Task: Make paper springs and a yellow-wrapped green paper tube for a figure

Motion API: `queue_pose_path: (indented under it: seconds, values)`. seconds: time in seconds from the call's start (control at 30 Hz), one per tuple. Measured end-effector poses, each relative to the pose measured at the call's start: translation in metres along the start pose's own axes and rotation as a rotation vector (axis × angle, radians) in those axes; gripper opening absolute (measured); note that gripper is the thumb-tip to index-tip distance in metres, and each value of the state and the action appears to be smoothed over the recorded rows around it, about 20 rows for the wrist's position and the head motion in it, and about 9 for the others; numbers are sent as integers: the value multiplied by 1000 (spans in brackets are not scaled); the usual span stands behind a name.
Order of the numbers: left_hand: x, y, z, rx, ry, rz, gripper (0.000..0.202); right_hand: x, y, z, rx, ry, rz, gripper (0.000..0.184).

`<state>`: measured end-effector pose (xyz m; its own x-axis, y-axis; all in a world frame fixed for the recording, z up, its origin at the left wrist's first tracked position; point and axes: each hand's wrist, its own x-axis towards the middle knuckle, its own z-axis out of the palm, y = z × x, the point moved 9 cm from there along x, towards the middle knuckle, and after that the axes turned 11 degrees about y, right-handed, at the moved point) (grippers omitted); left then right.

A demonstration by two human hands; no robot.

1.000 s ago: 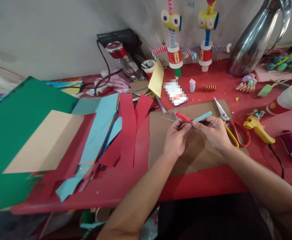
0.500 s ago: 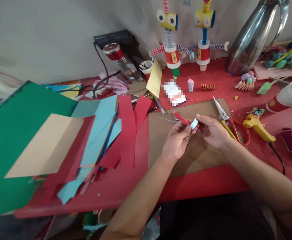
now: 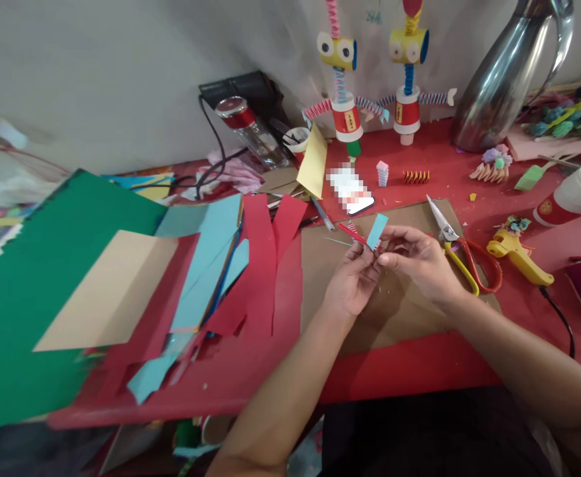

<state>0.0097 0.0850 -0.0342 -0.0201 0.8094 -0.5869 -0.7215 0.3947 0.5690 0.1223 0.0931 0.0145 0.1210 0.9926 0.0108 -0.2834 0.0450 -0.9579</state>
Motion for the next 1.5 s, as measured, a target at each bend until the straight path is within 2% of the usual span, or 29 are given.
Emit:
queue_pose_path:
  seconds: [0.13, 0.27, 0.57, 0.7, 0.9, 1.0, 1.23, 1.4, 1.5]
  values:
    - [-3, -6, 3, -39, -34, -58, 16, -3, -4, 1, -200, -7, -152, 23]
    - [-9, -12, 8, -45, -60, -127, 17, -1, -8, 0, -317, -43, -232, 19]
    - [-9, -8, 9, 23, -113, -143, 17, -10, -43, 9, -533, -105, -607, 5]
    - [-9, -11, 9, 34, -126, -163, 14, -11, -45, 8, -589, -99, -647, 10]
    - [-9, -13, 7, 14, -51, -179, 16, -15, -43, 8, -585, -38, -671, 12]
    - [-11, -13, 7, -34, -14, -181, 18, -20, -47, 6, -573, 0, -727, 13]
    - [-9, -16, 1, -74, 85, -207, 18, -29, -51, 15, -752, -63, -936, 16]
    - [-9, -19, 0, -14, 51, -205, 14, -36, -51, 23, -892, -58, -1093, 15]
    - [-10, -20, 0, -10, 34, -192, 14, -34, -50, 20, -883, -35, -1067, 15]
